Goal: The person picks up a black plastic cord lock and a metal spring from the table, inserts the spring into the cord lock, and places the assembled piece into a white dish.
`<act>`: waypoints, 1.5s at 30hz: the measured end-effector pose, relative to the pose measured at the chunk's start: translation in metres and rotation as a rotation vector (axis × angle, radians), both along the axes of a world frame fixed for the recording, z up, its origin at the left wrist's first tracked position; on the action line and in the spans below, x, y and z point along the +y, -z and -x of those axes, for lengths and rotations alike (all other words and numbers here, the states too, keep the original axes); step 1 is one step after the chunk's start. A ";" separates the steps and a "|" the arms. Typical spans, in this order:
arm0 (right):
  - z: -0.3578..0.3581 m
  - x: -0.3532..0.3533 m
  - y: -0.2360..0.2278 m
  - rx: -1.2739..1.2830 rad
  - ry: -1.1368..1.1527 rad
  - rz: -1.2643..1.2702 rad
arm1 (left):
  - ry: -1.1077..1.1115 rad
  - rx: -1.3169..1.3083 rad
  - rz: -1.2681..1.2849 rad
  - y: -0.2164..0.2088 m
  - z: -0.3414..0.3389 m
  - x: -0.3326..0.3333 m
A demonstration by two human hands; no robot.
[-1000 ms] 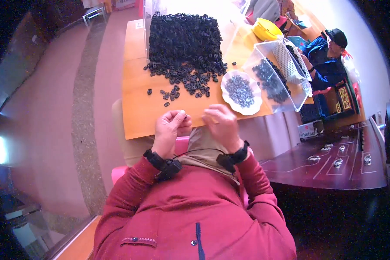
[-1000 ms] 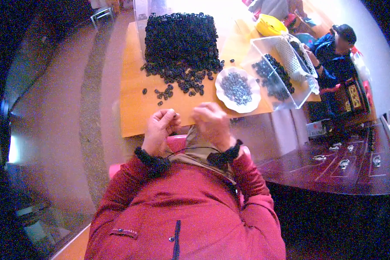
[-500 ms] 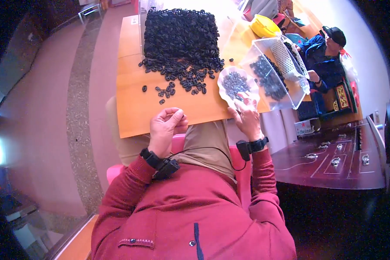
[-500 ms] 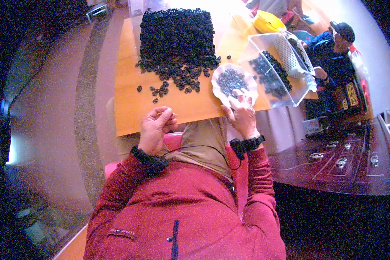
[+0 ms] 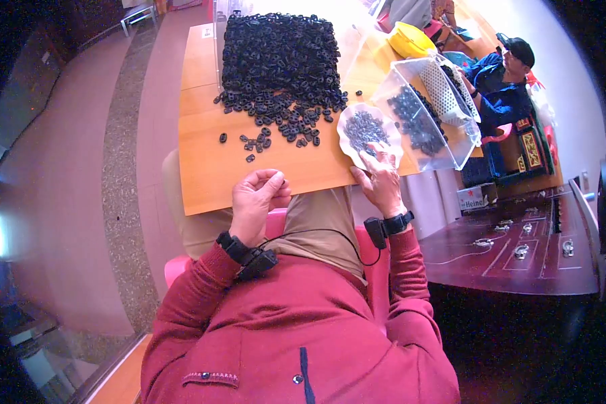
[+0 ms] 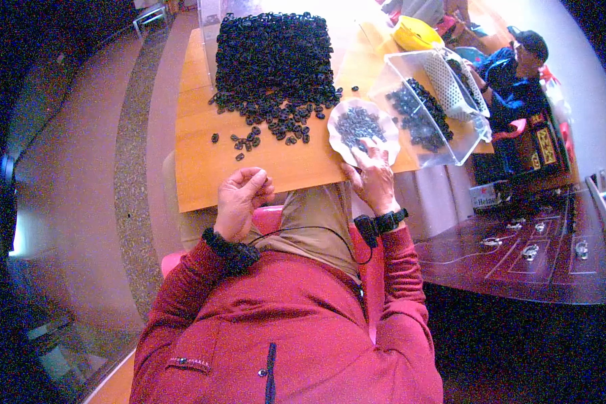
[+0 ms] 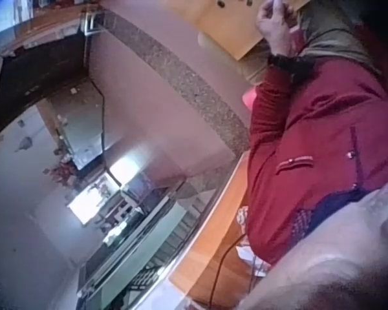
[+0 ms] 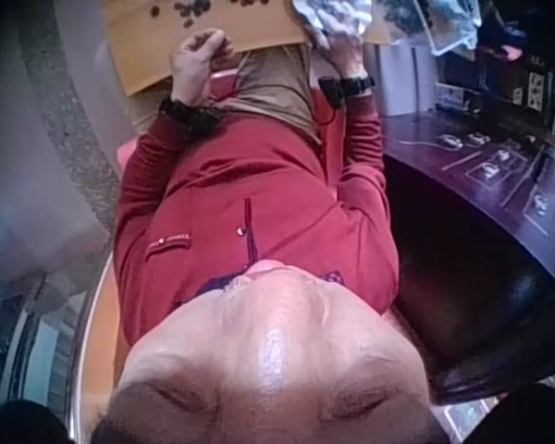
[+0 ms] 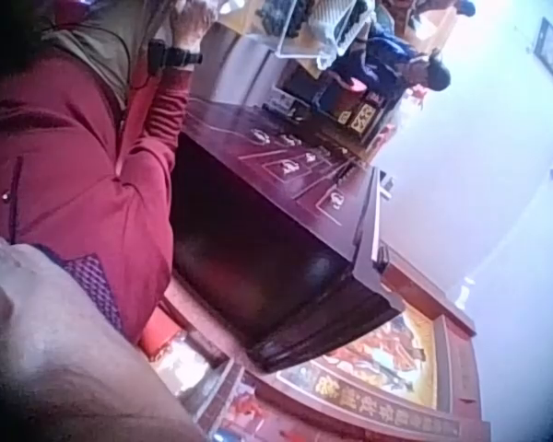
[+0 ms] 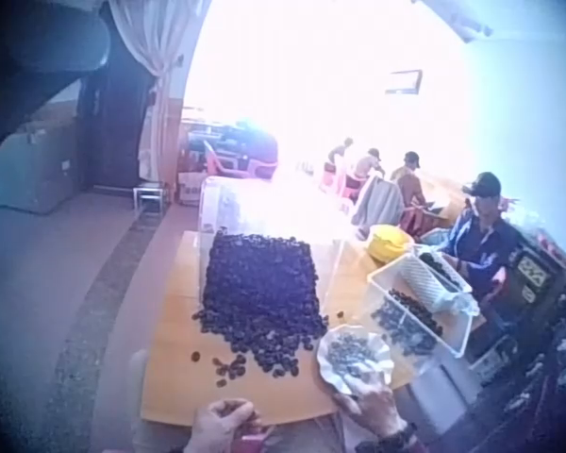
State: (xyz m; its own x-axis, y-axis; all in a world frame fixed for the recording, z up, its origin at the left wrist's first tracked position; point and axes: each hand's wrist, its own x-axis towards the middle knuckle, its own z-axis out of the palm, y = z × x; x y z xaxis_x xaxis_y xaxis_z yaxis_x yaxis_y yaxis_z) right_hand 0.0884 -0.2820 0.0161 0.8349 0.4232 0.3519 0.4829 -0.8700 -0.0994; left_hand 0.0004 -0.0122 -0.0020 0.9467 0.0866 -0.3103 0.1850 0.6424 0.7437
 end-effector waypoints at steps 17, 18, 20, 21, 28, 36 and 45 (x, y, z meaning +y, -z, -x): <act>-0.001 -0.001 0.002 0.022 0.015 -0.074 | 0.019 0.006 -0.004 0.003 0.000 0.000; 0.000 -0.001 0.003 0.017 0.016 -0.050 | 0.015 0.008 -0.009 0.003 0.000 -0.001; 0.000 -0.001 0.003 0.030 0.018 -0.062 | 0.014 0.008 -0.004 0.004 0.000 -0.001; 0.000 -0.001 0.003 0.044 0.020 -0.073 | 0.013 0.008 0.001 0.004 0.000 -0.001; -0.004 0.000 0.002 -0.033 -0.025 0.014 | 0.007 0.002 -0.011 0.004 0.000 -0.001; -0.001 0.002 0.003 -0.008 -0.010 -0.034 | 0.006 0.007 -0.006 0.003 0.000 0.000; -0.003 -0.001 0.006 -0.085 -0.003 -0.005 | 0.003 0.006 -0.007 0.003 0.000 0.000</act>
State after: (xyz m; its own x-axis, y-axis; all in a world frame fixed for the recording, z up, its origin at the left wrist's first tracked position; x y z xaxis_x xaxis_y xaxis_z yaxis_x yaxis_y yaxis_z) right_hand 0.0911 -0.2827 0.0101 0.8006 0.4234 0.4240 0.4921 -0.8683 -0.0622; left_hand 0.0008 -0.0124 -0.0047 0.9451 0.0859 -0.3153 0.1914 0.6365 0.7472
